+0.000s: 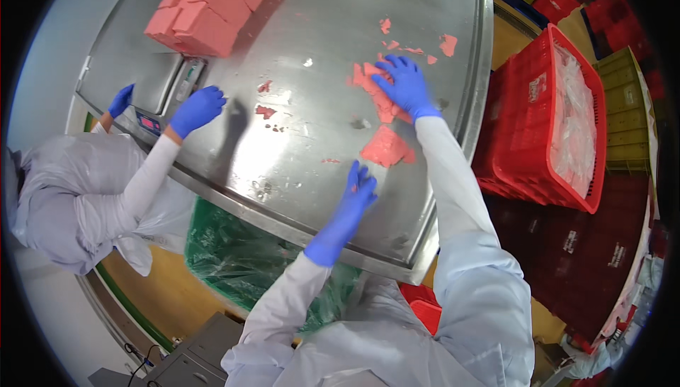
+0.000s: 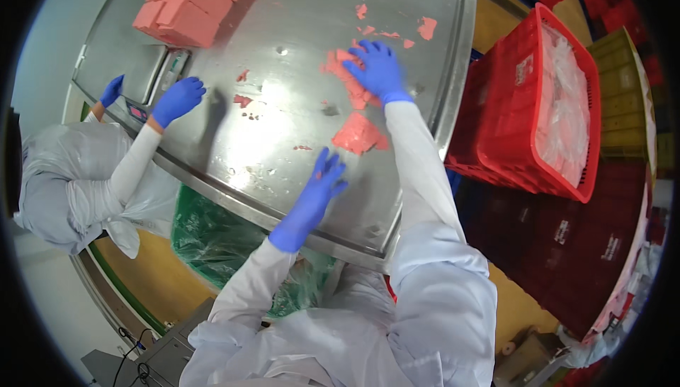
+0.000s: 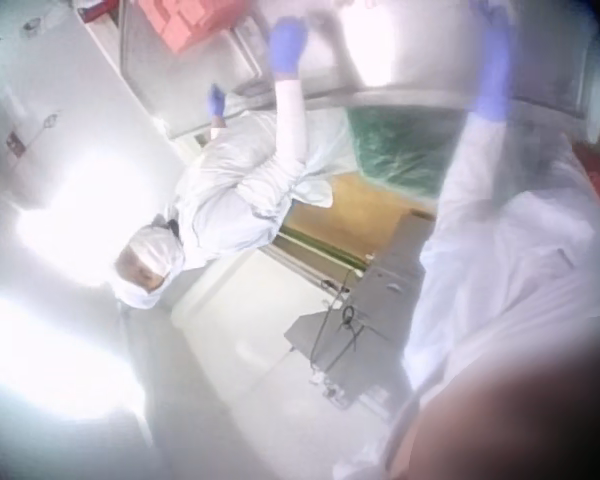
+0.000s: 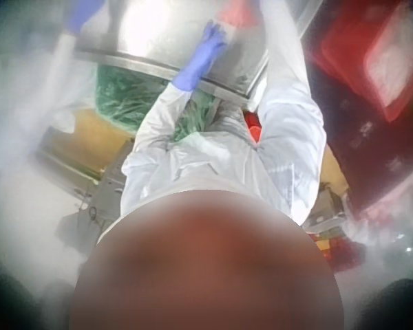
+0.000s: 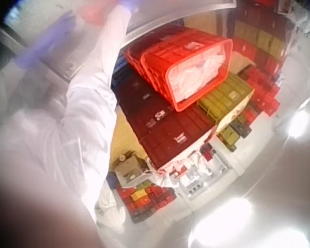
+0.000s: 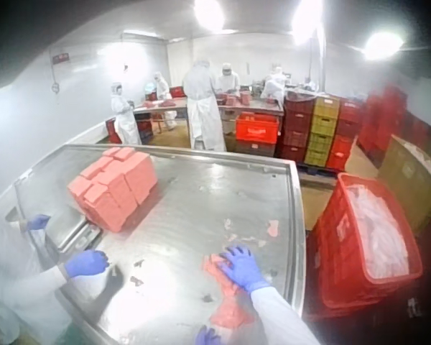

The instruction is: The person arranges pink rectangular blocks on a stainless steel table, then places them into a plastic-lined basket. They repeat this process, moving blocks from the table into baskets and occasionally handling plastic liners.

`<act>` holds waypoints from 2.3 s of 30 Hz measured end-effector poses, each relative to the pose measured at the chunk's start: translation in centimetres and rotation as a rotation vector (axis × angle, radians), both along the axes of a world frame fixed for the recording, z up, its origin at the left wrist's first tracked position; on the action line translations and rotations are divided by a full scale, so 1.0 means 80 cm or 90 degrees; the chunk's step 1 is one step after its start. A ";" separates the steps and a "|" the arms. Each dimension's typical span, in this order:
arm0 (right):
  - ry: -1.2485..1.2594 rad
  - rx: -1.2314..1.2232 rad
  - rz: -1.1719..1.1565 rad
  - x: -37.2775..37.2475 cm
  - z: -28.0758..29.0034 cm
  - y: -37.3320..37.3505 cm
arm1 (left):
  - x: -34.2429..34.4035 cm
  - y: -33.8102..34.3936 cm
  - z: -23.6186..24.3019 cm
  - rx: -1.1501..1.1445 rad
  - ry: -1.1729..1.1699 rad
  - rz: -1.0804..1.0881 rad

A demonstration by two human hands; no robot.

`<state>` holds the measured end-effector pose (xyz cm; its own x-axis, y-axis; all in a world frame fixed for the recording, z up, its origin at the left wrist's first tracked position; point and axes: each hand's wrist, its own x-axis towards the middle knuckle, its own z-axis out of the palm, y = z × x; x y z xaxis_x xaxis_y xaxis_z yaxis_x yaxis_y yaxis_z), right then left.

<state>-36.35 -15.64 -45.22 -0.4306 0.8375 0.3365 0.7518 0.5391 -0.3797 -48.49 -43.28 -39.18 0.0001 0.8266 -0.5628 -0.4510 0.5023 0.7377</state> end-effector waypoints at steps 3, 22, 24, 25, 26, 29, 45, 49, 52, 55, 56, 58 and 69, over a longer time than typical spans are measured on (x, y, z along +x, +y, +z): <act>0.043 -0.037 -0.025 0.001 0.018 -0.088 | 0.024 0.048 -0.002 0.008 -0.088 0.107; 0.164 -0.365 -0.332 -0.020 0.057 -0.304 | -0.187 -0.248 0.110 -0.105 0.266 0.379; -0.019 -0.262 -0.265 -0.019 0.048 -0.303 | -0.185 -0.275 0.062 -0.144 0.269 0.260; -0.113 -0.213 -0.232 -0.019 0.042 -0.298 | -0.180 -0.279 0.042 -0.136 0.280 0.216; -0.100 -0.147 -0.186 -0.022 0.035 -0.276 | -0.170 -0.280 0.022 -0.126 0.294 0.179; -0.177 -0.013 -0.287 -0.021 0.007 -0.159 | -0.142 -0.289 -0.020 -0.119 0.356 0.083; 0.174 -0.016 0.345 -0.343 -0.022 -0.020 | -0.155 -0.353 0.052 -0.152 0.705 -0.201; 0.155 -0.031 0.495 -0.378 -0.018 -0.169 | -0.186 -0.328 0.073 -0.120 0.760 -0.155; 0.204 -0.131 0.503 -0.285 0.024 -0.215 | -0.183 -0.358 0.070 -0.119 0.737 -0.024; 0.283 -0.153 0.152 -0.167 0.054 -0.190 | -0.158 -0.407 0.059 -0.088 0.714 0.072; 0.186 -0.008 -0.054 -0.124 0.026 -0.169 | -0.150 -0.421 0.057 -0.114 0.697 0.049; 0.118 0.072 -0.186 -0.111 0.006 -0.164 | -0.140 -0.440 0.046 -0.163 0.673 0.005; 0.102 -0.093 0.341 -0.289 0.042 -0.389 | -0.163 -0.413 0.049 0.009 0.605 -0.087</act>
<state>-59.50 -46.72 -41.88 -0.7608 0.5592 0.3293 0.3156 0.7622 -0.5651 -61.56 -76.32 -35.26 -0.3537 0.8601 -0.3676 0.4005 0.4944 0.7715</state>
